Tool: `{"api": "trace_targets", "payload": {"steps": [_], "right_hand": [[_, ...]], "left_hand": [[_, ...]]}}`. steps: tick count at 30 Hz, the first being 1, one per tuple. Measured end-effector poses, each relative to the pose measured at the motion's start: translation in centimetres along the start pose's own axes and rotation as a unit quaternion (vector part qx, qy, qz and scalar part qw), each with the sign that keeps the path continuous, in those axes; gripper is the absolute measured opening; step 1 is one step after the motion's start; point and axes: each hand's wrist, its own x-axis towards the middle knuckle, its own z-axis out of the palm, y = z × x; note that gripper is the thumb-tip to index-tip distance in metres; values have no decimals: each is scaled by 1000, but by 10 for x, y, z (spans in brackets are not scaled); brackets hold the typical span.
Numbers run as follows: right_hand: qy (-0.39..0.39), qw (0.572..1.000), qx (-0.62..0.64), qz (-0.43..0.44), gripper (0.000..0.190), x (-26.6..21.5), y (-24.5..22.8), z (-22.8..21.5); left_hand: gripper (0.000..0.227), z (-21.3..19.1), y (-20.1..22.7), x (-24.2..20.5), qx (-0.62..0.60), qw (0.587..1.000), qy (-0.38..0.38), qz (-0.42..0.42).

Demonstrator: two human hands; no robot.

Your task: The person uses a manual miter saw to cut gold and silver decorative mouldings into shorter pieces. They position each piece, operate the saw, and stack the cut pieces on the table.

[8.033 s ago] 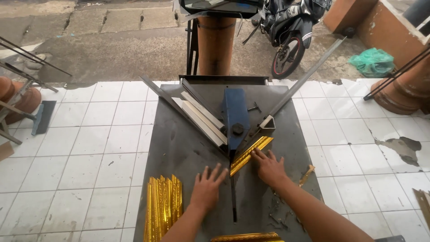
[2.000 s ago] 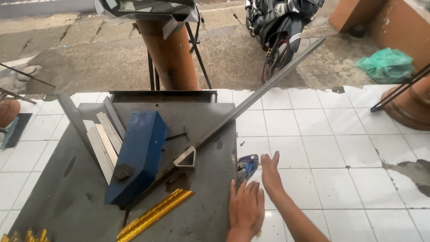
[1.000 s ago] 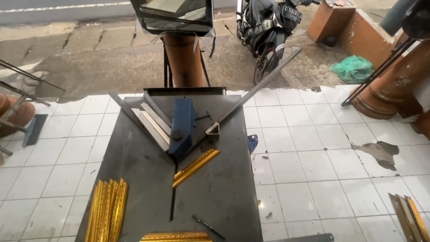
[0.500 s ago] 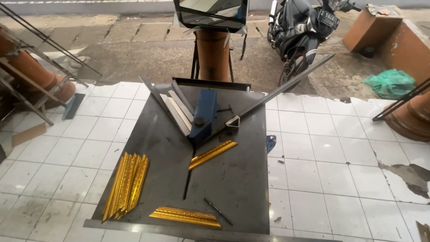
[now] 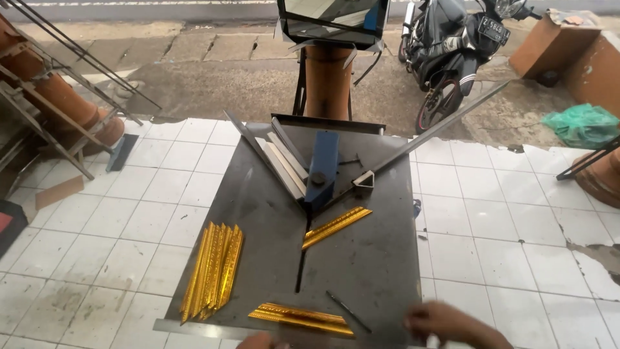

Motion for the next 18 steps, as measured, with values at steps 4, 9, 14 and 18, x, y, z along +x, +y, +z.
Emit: {"api": "trace_targets", "payload": {"steps": [4, 9, 14, 18], "right_hand": [[185, 979, -47, -71, 38, 140, -71, 35], [166, 983, -77, -26, 56, 201, -179, 70], [218, 956, -195, -7, 69, 256, -166, 98], [330, 856, -382, -116, 55, 273, -140, 109]], "left_hand": [[51, -105, 69, -6, -102, 991, 29, 75], [46, -122, 71, 82, -119, 989, 9, 88], [40, -132, 43, 102, -114, 986, -29, 120], [33, -133, 26, 104, -205, 973, -16, 103]]}}
